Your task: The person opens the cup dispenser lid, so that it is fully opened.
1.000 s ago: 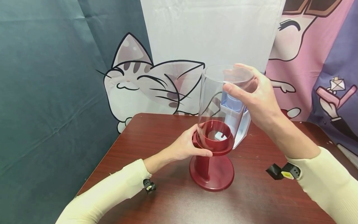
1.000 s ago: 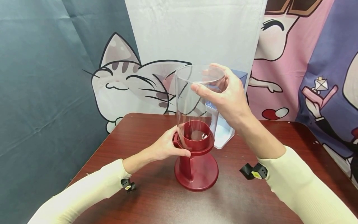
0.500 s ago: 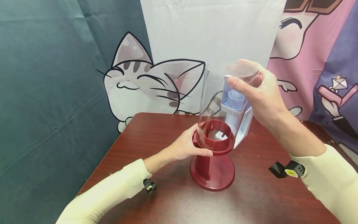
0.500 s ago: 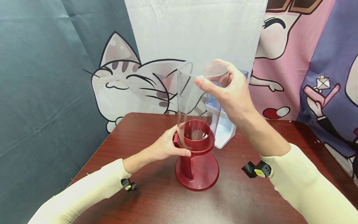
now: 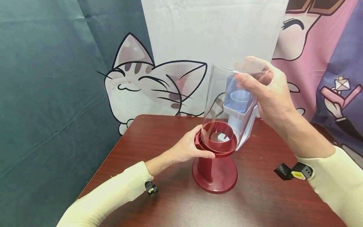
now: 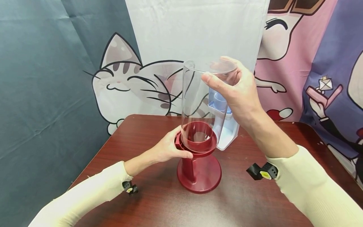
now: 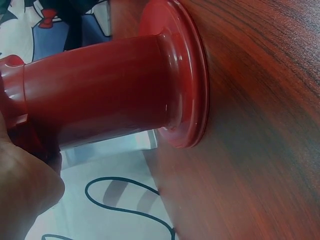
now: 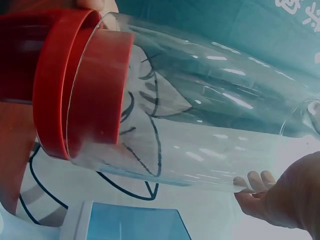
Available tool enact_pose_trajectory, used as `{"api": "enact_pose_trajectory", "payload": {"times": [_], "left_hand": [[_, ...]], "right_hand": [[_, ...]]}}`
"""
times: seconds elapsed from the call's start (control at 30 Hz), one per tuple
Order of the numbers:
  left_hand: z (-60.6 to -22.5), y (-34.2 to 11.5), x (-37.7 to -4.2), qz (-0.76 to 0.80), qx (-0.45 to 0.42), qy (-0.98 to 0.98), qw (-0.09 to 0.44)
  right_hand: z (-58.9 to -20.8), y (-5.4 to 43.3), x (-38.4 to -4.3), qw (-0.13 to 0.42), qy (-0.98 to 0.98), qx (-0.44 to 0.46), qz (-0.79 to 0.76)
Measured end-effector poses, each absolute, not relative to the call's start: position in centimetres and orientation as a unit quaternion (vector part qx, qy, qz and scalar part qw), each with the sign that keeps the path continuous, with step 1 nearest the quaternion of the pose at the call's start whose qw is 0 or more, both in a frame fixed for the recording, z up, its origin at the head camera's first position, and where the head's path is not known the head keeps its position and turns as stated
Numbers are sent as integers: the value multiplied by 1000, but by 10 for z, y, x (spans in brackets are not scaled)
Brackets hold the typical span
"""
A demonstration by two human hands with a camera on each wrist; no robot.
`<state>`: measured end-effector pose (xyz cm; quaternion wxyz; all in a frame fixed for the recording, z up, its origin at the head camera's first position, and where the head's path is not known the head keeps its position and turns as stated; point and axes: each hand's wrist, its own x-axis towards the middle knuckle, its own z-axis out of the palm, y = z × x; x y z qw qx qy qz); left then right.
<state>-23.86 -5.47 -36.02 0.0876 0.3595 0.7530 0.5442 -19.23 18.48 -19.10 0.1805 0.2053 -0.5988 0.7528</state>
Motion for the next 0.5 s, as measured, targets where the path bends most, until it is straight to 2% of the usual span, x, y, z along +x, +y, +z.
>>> {"api": "enact_pose_trajectory", "payload": {"times": [0.5], "left_hand": [[-360, -55, -238, 536, 357, 760, 89]], "right_hand": [[-185, 193, -186, 236, -526, 244, 779]]}}
